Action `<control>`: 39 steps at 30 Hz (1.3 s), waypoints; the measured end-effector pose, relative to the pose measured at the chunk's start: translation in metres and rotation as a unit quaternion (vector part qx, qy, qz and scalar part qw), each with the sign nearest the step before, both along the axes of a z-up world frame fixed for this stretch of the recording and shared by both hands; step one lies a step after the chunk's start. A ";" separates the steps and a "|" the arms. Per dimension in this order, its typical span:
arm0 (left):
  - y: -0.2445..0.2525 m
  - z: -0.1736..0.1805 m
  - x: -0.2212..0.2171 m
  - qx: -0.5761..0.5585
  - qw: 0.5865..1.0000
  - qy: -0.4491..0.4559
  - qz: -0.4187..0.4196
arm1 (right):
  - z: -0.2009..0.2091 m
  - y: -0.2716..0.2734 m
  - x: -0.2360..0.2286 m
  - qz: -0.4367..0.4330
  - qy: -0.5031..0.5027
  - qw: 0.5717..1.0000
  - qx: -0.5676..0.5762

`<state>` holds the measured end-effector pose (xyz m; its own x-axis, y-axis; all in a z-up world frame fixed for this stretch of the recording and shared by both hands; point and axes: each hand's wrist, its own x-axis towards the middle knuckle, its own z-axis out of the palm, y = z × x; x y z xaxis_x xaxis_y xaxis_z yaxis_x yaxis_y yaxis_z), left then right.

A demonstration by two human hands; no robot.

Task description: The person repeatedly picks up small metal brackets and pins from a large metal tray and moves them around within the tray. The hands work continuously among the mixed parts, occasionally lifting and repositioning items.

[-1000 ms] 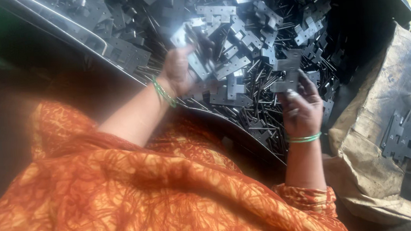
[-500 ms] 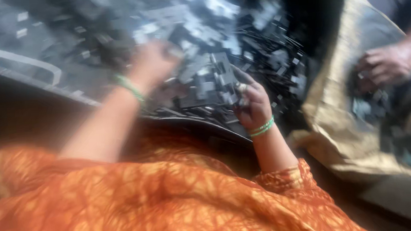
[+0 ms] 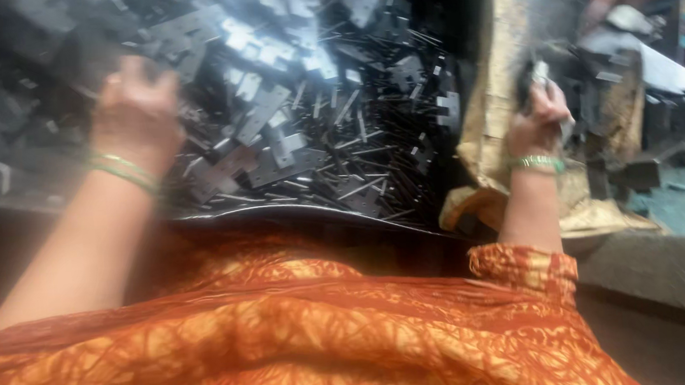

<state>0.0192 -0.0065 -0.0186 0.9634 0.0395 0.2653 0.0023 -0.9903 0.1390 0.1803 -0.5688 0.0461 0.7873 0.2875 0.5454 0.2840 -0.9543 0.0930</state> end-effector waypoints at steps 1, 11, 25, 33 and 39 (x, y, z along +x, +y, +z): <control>-0.002 0.004 -0.004 -0.012 1.000 -0.013 -0.008 | -0.009 -0.001 0.004 -0.009 0.009 1.000 0.005; 0.028 0.043 -0.027 -0.896 0.403 -0.178 -0.056 | 0.023 0.082 -0.021 0.026 0.030 0.999 -0.027; -0.053 -0.049 0.056 -0.264 0.953 0.141 0.053 | -0.062 0.279 -0.034 0.405 0.160 0.897 -0.078; -0.075 -0.069 0.047 -0.184 0.975 0.119 0.044 | -0.060 0.199 -0.049 0.086 0.449 0.765 0.454; -0.057 -0.092 0.028 -0.434 0.894 -0.098 0.055 | -0.051 0.162 -0.058 0.137 0.470 0.501 0.714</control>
